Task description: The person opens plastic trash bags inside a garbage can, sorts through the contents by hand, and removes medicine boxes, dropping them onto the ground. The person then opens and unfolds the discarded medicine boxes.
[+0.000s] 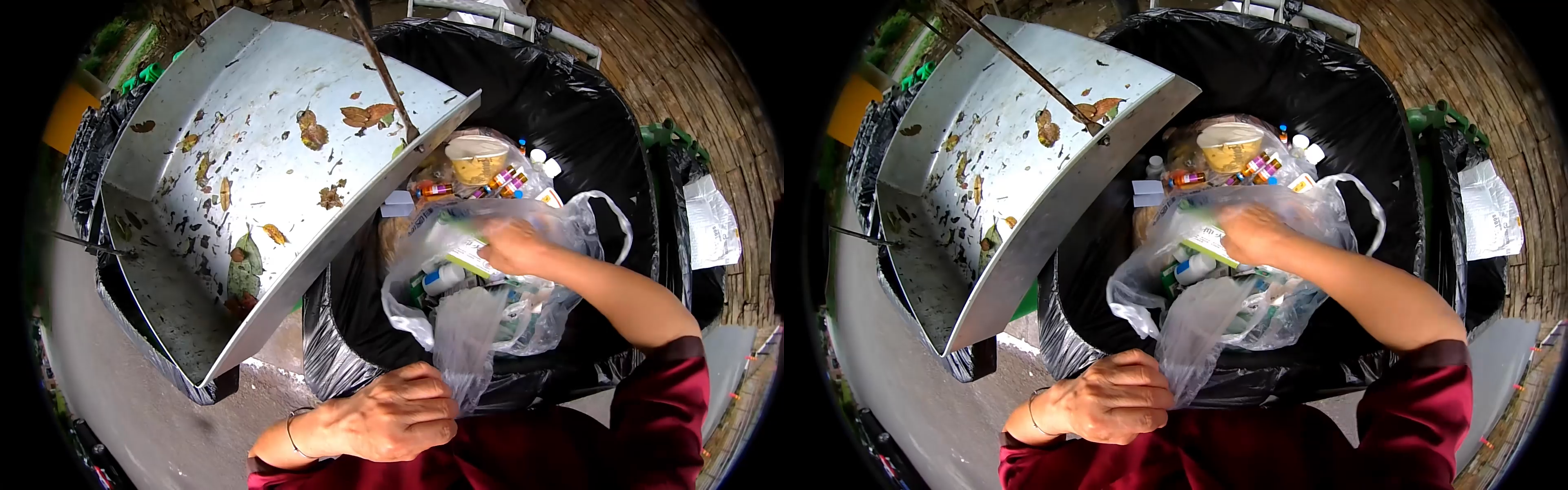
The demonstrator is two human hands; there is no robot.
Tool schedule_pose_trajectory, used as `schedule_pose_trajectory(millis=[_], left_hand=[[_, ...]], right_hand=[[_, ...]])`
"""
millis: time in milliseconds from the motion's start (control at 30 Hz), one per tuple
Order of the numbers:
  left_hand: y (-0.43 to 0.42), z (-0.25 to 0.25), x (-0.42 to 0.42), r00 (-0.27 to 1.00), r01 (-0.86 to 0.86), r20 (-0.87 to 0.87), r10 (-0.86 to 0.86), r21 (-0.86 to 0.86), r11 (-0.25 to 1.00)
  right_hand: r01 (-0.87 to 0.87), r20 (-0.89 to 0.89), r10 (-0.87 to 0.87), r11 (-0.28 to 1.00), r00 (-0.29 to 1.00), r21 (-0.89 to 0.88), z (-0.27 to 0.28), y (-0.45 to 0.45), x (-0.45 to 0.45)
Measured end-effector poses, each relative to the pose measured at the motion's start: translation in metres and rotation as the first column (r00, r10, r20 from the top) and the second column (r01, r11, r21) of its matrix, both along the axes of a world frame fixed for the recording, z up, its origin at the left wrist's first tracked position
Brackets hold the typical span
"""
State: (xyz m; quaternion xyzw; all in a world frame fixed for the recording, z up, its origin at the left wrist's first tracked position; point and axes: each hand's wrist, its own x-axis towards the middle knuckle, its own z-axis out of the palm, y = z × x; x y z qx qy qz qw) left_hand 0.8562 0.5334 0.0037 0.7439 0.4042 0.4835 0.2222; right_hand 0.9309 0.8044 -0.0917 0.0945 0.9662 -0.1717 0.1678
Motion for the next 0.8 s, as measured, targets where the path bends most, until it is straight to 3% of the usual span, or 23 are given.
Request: schedule_pose_trajectory(millis=[133, 167, 200, 233, 267, 367, 400, 467, 600, 667, 733, 767, 800], left_hand=[[0.002, 0.000, 0.001, 0.999, -0.043, 0.018, 0.042, 0.037, 0.998], [0.003, 0.000, 0.001, 0.996, -0.071, 0.060, 0.070, 0.022, 0.997], [0.003, 0.001, 0.002, 0.990, -0.099, 0.101, 0.098, 0.005, 0.995], [-0.001, 0.001, 0.000, 0.989, -0.108, 0.097, 0.112, -0.043, 0.993], [-0.001, 0.008, -0.002, 0.990, -0.108, 0.088, 0.111, -0.036, 0.993], [0.000, 0.023, -0.004, 0.893, -0.273, 0.277, 0.354, -0.293, 0.916], [0.002, 0.022, -0.006, 0.880, -0.369, 0.186, 0.437, -0.312, 0.876], [0.009, 0.024, -0.001, 0.800, -0.500, 0.123, 0.587, -0.403, 0.766], [0.031, 0.041, -0.002, 0.817, -0.561, -0.091, 0.569, -0.348, 0.751], [0.028, 0.052, 0.004, 0.843, -0.515, -0.108, 0.528, -0.448, 0.731], [0.024, 0.058, 0.007, 0.845, -0.520, -0.340, 0.412, -0.346, 0.781], [0.022, 0.061, 0.010, 0.831, -0.531, -0.396, 0.390, -0.360, 0.767], [0.020, 0.059, 0.010, 0.833, -0.529, -0.395, 0.388, -0.362, 0.767]], right_hand=[[0.037, -0.205, -0.071, 0.986, 0.976, -0.165, 0.071, -0.001, 0.028], [0.194, -0.079, -0.245, 0.895, 0.966, -0.402, 0.079, 0.003, 0.033], [0.350, 0.084, -0.376, 0.725, 0.923, -0.593, 0.088, 0.004, 0.037], [0.366, 0.086, -0.453, 0.577, 0.887, -0.730, 0.096, 0.001, 0.041], [0.359, 0.075, -0.454, 0.581, 0.888, -0.730, 0.100, 0.000, 0.045], [0.303, 0.040, -0.516, 0.437, 0.856, -0.847, 0.107, -0.004, 0.060], [0.296, 0.030, -0.520, 0.438, 0.854, -0.848, 0.109, -0.009, 0.064], [0.272, 0.022, -0.637, 0.299, 0.771, -0.915, 0.114, -0.021, 0.067], [0.223, -0.068, -0.648, 0.355, 0.758, -0.908, 0.121, -0.026, 0.082], [0.179, -0.103, -0.669, 0.339, 0.736, -0.923, 0.138, -0.020, 0.107], [0.287, -0.067, -0.686, 0.388, 0.724, -0.876, 0.171, -0.009, 0.151], [0.322, -0.076, -0.645, 0.476, 0.760, -0.818, 0.181, 0.002, 0.182], [0.384, -0.044, -0.540, 0.651, 0.840, -0.655, 0.194, 0.014, 0.214]])
